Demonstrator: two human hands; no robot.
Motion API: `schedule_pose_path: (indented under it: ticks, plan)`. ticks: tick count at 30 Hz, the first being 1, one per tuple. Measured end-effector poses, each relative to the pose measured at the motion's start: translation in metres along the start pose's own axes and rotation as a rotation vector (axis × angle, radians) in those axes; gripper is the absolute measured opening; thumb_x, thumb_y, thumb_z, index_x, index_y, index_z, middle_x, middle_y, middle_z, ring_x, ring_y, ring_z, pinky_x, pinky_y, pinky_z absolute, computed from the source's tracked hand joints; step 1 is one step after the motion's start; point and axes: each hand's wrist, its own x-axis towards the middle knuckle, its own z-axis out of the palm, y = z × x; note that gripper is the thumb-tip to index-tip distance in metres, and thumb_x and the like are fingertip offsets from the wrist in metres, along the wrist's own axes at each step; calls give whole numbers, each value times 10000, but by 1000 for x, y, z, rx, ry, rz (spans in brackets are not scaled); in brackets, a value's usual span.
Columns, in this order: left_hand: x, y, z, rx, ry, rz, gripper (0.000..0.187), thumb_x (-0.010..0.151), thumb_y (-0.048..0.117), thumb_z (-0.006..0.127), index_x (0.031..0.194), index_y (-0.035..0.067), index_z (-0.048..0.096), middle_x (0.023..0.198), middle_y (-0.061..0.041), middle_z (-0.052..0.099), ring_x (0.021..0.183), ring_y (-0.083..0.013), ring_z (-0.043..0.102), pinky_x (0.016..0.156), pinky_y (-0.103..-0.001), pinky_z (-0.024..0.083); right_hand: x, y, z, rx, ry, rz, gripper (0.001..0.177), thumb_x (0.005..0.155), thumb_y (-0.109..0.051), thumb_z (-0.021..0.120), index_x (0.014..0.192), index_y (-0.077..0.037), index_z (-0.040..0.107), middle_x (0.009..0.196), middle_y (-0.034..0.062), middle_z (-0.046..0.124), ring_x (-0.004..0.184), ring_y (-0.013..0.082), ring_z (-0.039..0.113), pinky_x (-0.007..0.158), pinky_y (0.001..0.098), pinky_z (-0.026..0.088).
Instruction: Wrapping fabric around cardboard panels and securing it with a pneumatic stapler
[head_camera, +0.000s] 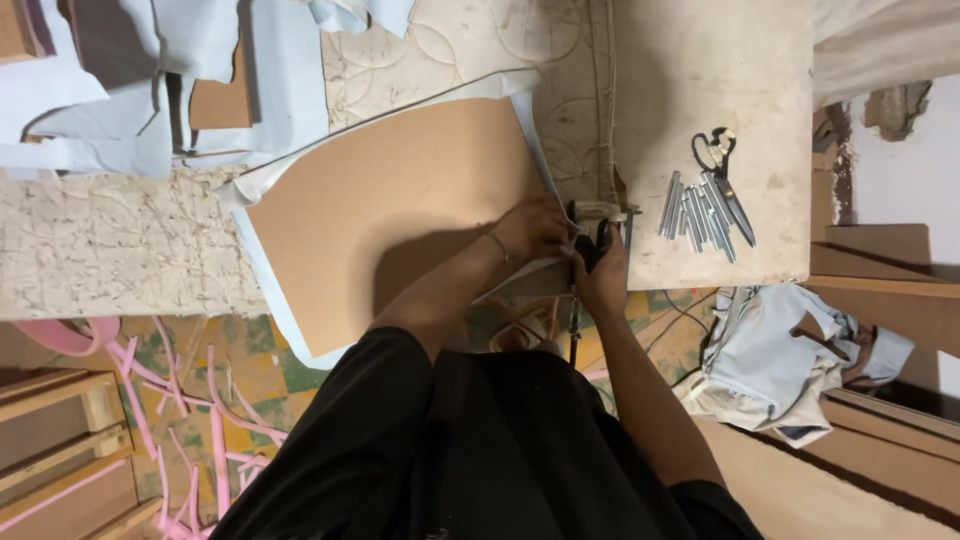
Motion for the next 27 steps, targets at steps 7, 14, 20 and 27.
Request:
schedule_pose_path:
  ticks: [7, 14, 20, 27]
  plan:
    - [33, 8, -37, 109, -268, -381, 235, 782, 444, 831, 954, 301, 758, 1045, 32, 682, 1145, -179, 634, 1126, -398, 431, -21, -29, -30, 33, -243, 310, 1111, 789, -259, 765, 1665, -237, 81, 1554, 259, 434, 1377, 501, 478, 1130, 620, 406]
    - [16, 58, -66, 358, -189, 64, 470, 767, 524, 823, 1077, 205, 671, 1216, -2, 689, 1275, -201, 569, 1257, -488, 214, -6, 60, 15, -567, 150, -121, 954, 785, -305, 757, 1634, -197, 337, 1341, 254, 502, 1128, 490, 565, 857, 604, 508]
    - [12, 57, -33, 470, -142, 30, 529, 673, 459, 738, 1108, 200, 585, 1080, -19, 622, 1218, -199, 570, 1239, -492, 232, 0, 84, 52, -355, -279, 11, 350, 889, -330, 568, 845, 1, 672, 736, 256, 641, 687, 525, 678, 553, 605, 535]
    - [18, 64, -34, 427, -207, -28, 557, 662, 441, 783, 1113, 181, 583, 1070, -37, 626, 1206, -227, 584, 1221, -485, 281, 0, 82, 41, 607, -639, 545, 692, 907, -436, 763, 1418, -62, 484, 1107, 244, 645, 775, 390, 713, 477, 490, 576]
